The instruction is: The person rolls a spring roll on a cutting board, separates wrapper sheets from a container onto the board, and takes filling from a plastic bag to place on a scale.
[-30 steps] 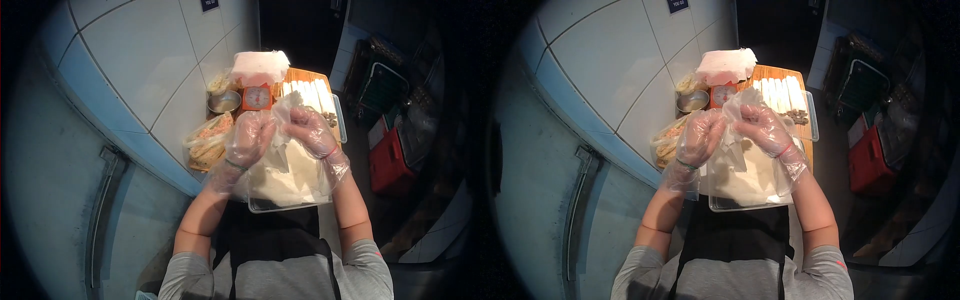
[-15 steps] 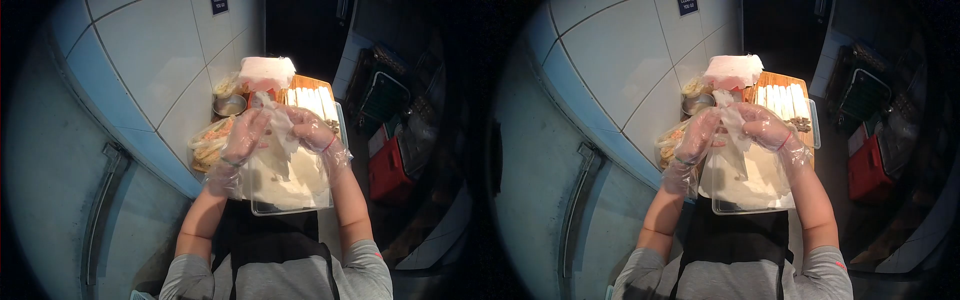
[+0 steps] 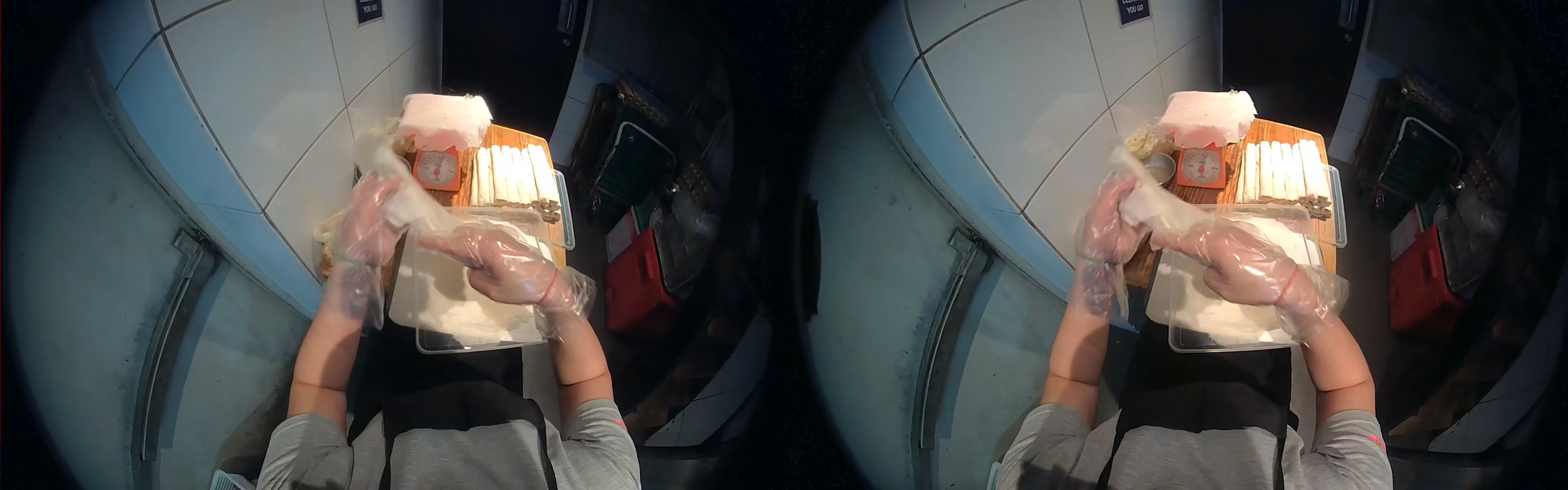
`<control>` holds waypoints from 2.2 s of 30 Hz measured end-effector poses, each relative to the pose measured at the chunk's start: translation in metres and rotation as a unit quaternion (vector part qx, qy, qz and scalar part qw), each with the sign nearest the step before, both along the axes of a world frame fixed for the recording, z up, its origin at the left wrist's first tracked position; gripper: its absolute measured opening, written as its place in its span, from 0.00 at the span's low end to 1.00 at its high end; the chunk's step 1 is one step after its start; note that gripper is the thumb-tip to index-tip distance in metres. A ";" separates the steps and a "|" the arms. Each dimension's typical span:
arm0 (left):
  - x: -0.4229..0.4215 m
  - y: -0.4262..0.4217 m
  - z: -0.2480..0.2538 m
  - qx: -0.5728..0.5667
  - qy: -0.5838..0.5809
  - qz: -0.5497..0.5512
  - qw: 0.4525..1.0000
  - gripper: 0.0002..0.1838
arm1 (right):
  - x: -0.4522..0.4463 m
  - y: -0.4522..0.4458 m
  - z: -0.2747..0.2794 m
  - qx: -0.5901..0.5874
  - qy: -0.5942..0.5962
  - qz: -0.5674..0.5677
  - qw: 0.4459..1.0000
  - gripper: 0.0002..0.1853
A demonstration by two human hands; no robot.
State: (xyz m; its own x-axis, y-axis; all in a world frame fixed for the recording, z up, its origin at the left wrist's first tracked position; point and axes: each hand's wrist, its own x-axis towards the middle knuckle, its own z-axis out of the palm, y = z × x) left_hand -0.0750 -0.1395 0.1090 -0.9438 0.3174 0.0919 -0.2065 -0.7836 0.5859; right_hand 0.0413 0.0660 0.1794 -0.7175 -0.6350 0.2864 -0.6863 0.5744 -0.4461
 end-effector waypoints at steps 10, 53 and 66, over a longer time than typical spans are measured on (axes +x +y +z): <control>0.101 -0.065 -0.098 -0.260 -0.073 -0.039 0.962 0.31 | 0.022 -0.007 -0.099 0.098 -0.191 0.064 0.975 0.32; 0.053 0.053 -0.019 -0.443 0.188 -0.235 0.845 0.17 | 0.035 0.020 -0.097 -0.350 -0.089 -0.199 0.911 0.13; 0.016 0.072 -0.001 -0.234 0.109 -0.237 0.937 0.23 | 0.004 0.042 -0.131 -0.590 -0.353 -0.206 0.697 0.30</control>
State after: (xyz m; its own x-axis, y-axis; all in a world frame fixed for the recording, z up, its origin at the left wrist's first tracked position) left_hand -0.0591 -0.0676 0.1078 -0.6618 0.7496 0.0113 -0.3025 -0.2807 0.9109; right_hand 0.0449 0.1079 0.0480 -0.9956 0.0456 -0.0821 0.0576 -0.3932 -0.9176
